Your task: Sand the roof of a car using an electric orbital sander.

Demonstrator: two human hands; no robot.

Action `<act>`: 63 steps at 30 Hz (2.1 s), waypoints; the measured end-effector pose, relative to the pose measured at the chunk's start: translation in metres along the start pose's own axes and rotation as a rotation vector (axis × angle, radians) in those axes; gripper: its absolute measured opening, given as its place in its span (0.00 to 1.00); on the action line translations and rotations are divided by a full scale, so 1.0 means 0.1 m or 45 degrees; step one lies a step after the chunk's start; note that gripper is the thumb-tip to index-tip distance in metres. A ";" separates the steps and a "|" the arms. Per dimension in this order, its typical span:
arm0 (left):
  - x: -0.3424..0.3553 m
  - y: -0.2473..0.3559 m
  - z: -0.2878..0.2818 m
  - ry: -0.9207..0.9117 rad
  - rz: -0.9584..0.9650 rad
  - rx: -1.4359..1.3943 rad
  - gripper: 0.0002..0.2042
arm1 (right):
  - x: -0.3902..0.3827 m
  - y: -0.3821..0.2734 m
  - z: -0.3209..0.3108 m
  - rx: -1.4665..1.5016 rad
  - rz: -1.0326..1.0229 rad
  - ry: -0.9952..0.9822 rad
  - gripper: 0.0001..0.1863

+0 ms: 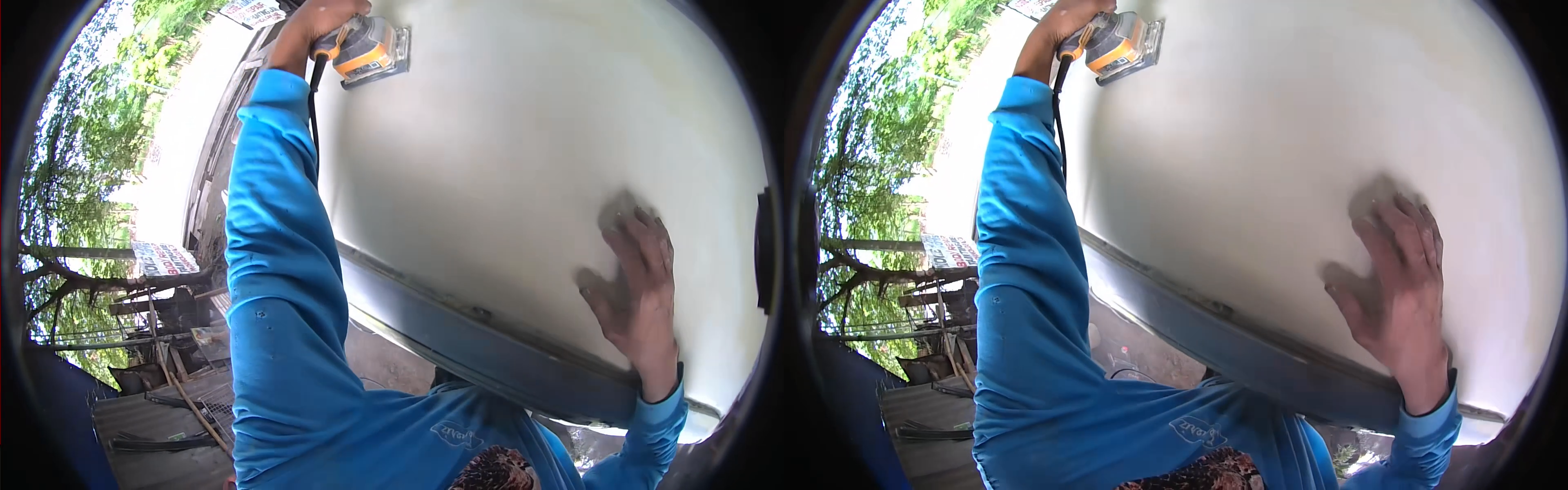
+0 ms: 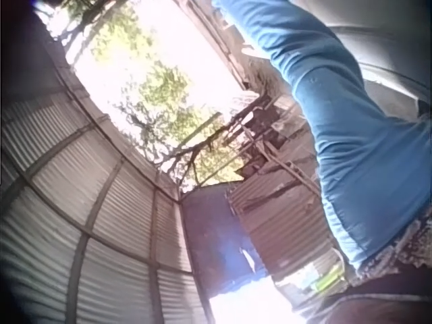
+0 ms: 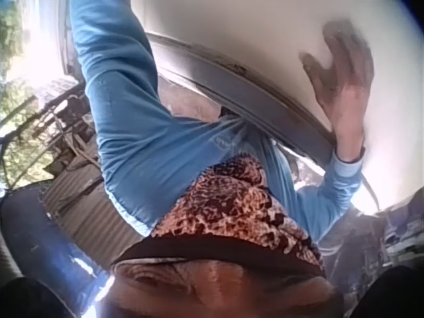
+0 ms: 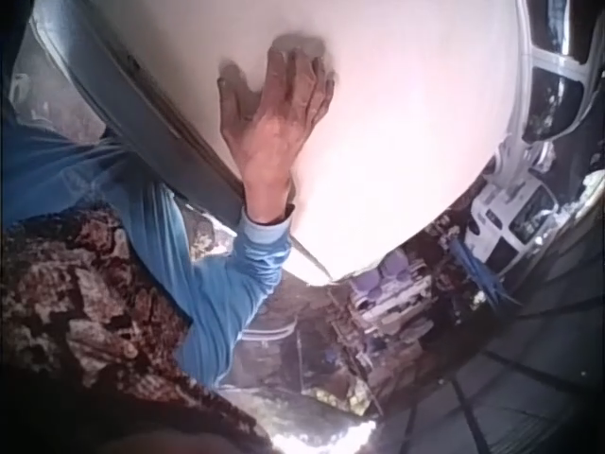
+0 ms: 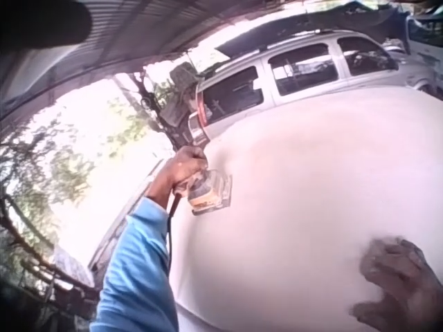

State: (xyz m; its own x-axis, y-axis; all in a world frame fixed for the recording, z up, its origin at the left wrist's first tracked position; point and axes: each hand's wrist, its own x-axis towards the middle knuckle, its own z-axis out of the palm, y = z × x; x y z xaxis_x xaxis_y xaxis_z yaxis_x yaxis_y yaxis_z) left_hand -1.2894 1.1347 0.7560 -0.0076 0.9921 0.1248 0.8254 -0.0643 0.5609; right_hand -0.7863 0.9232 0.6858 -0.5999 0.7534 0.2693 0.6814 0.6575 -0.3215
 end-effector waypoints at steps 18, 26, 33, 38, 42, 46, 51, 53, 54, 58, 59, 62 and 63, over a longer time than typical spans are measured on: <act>-2.31 0.98 0.27 0.096 -0.064 0.052 0.07 | -0.09 0.10 0.04 0.040 -0.044 0.081 0.28; -2.17 1.06 0.30 0.092 -0.034 0.085 0.08 | -0.10 -0.02 0.06 0.058 -0.013 0.075 0.28; -2.14 1.01 0.34 0.072 -0.004 0.071 0.08 | -0.13 -0.08 0.13 0.049 -0.026 0.075 0.29; -2.21 0.92 0.33 0.080 -0.101 0.046 0.06 | -0.17 0.09 0.16 0.058 -0.053 0.102 0.29; -2.29 0.90 0.34 0.106 -0.170 0.040 0.04 | -0.17 0.16 0.19 0.033 -0.076 0.089 0.29; -2.28 1.00 0.36 0.128 -0.103 0.054 0.05 | -0.09 0.16 0.12 0.035 -0.066 0.117 0.28; -2.30 1.30 0.33 0.149 -0.079 0.069 0.07 | -0.02 -0.01 -0.01 0.024 -0.062 0.106 0.28; -2.30 1.41 0.33 0.131 -0.045 0.086 0.07 | -0.02 -0.09 -0.04 0.043 -0.058 0.117 0.28; -2.30 1.44 0.33 0.114 -0.051 0.100 0.08 | -0.01 -0.12 -0.04 0.046 -0.037 0.109 0.28; -2.29 1.49 0.34 0.089 -0.032 0.136 0.05 | -0.06 -0.23 -0.01 0.061 -0.053 0.108 0.29; -2.28 1.47 0.34 0.085 -0.059 0.144 0.05 | -0.06 -0.24 0.02 0.059 -0.050 0.107 0.28; -2.19 1.37 0.42 0.088 -0.012 0.117 0.05 | -0.08 -0.24 0.10 0.073 -0.043 0.102 0.28; -2.16 1.32 0.43 0.103 -0.013 0.125 0.07 | -0.09 -0.22 0.14 0.085 -0.038 0.120 0.29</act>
State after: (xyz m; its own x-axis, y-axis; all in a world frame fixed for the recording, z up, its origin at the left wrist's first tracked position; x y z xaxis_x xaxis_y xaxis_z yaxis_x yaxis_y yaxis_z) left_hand -1.1545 0.9166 0.7684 -0.0587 0.9805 0.1875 0.8763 -0.0393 0.4801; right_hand -0.8016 0.9015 0.6779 -0.5755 0.7329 0.3628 0.6323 0.6802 -0.3710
